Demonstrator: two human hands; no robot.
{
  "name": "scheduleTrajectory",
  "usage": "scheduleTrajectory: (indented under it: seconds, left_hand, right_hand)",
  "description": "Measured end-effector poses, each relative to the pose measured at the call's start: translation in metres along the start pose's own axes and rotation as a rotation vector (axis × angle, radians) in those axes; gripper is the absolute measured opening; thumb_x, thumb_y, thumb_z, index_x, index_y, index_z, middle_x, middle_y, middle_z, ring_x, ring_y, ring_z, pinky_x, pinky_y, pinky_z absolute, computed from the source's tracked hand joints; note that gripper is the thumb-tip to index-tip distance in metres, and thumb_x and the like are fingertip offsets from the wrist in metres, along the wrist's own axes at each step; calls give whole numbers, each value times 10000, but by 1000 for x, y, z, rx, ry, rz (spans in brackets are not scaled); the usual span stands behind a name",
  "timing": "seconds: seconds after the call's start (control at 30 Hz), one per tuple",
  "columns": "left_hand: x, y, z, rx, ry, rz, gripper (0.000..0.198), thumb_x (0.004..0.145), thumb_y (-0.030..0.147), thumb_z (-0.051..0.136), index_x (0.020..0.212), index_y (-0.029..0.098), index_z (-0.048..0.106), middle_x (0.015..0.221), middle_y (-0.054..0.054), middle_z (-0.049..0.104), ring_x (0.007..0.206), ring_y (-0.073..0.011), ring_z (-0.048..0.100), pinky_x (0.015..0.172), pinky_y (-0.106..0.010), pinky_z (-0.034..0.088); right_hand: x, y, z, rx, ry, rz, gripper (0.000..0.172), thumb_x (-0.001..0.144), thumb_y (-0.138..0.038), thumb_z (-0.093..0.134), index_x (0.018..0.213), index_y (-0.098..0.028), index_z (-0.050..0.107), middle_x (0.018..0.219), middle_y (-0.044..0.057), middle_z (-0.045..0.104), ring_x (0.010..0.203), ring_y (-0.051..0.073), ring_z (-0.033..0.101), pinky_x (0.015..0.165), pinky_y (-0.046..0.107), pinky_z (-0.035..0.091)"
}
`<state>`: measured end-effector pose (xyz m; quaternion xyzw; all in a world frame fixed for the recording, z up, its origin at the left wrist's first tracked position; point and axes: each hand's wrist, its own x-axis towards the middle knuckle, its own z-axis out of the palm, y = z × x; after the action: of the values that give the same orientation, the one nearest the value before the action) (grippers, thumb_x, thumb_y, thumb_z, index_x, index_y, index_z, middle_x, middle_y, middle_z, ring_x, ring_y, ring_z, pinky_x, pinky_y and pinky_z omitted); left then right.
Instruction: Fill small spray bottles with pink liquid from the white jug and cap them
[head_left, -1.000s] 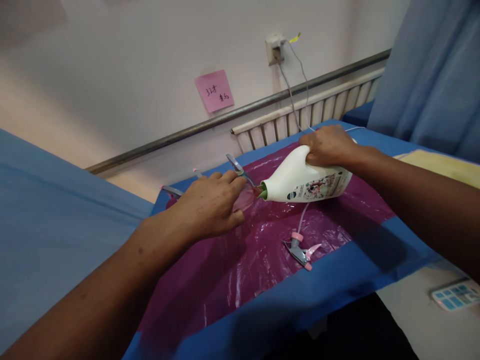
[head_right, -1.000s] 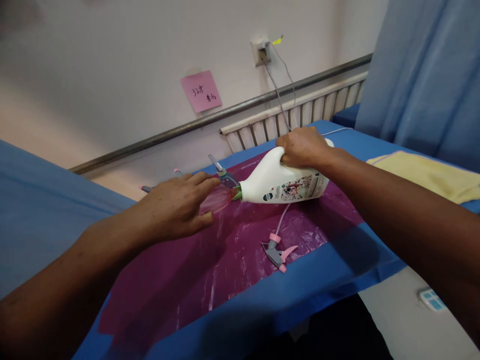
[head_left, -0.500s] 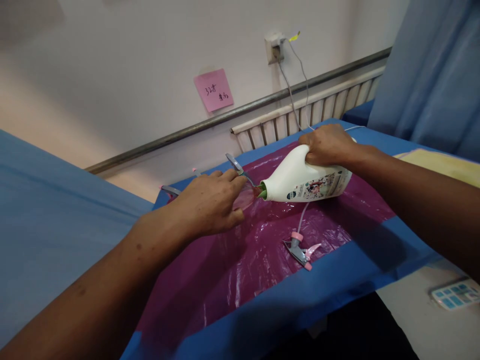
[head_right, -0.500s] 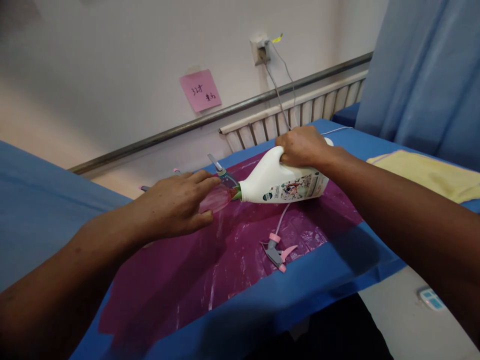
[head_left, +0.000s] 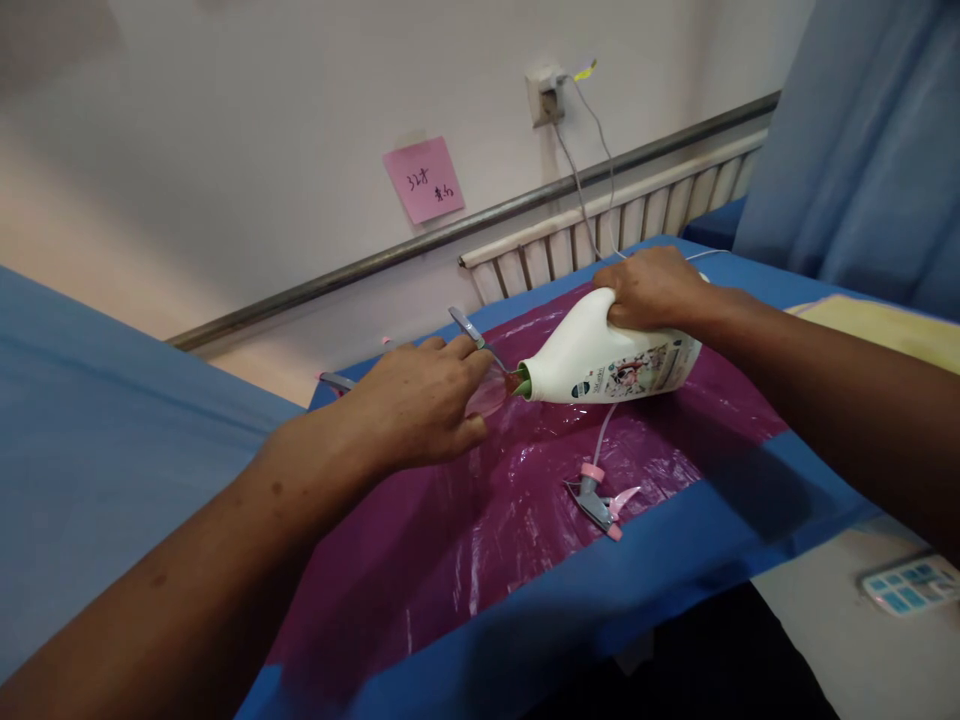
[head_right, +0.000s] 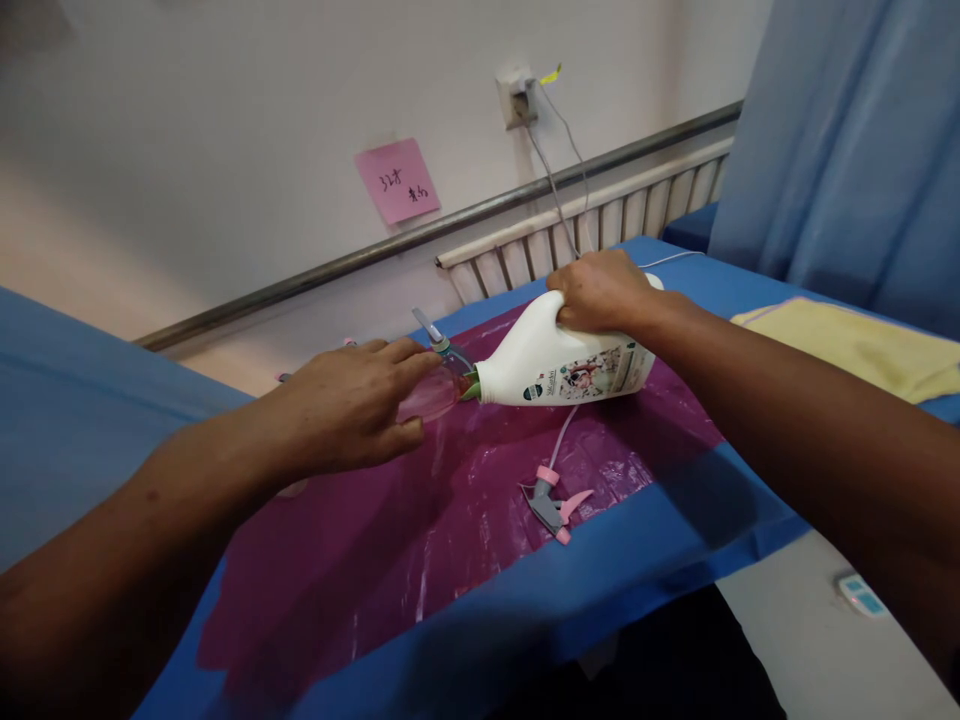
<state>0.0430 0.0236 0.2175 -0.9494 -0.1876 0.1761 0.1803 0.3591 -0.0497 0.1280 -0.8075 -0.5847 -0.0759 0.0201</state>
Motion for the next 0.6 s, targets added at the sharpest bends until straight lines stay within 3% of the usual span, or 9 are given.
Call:
scheduleTrajectory:
  seconds: [0.3, 0.6]
  left_hand:
    - [4, 1, -8, 23, -15, 13, 564, 946, 398, 694, 1485, 233, 685, 1443, -157, 737, 1171, -389, 728, 836, -453, 547]
    - [9, -1, -10, -21, 18, 28, 521, 895, 375, 733, 1396, 230, 743, 1346, -157, 745, 1079, -376, 724, 876, -472, 548]
  right_hand:
    - [0, 1, 1, 52, 27, -10, 318, 959, -458, 648, 1152, -294, 840, 940, 126, 810, 901, 333, 704, 721, 417, 406]
    - [4, 4, 4, 41, 19, -18, 297, 976, -443, 642, 1142, -290, 834, 950, 133, 806, 894, 331, 723, 709, 415, 382]
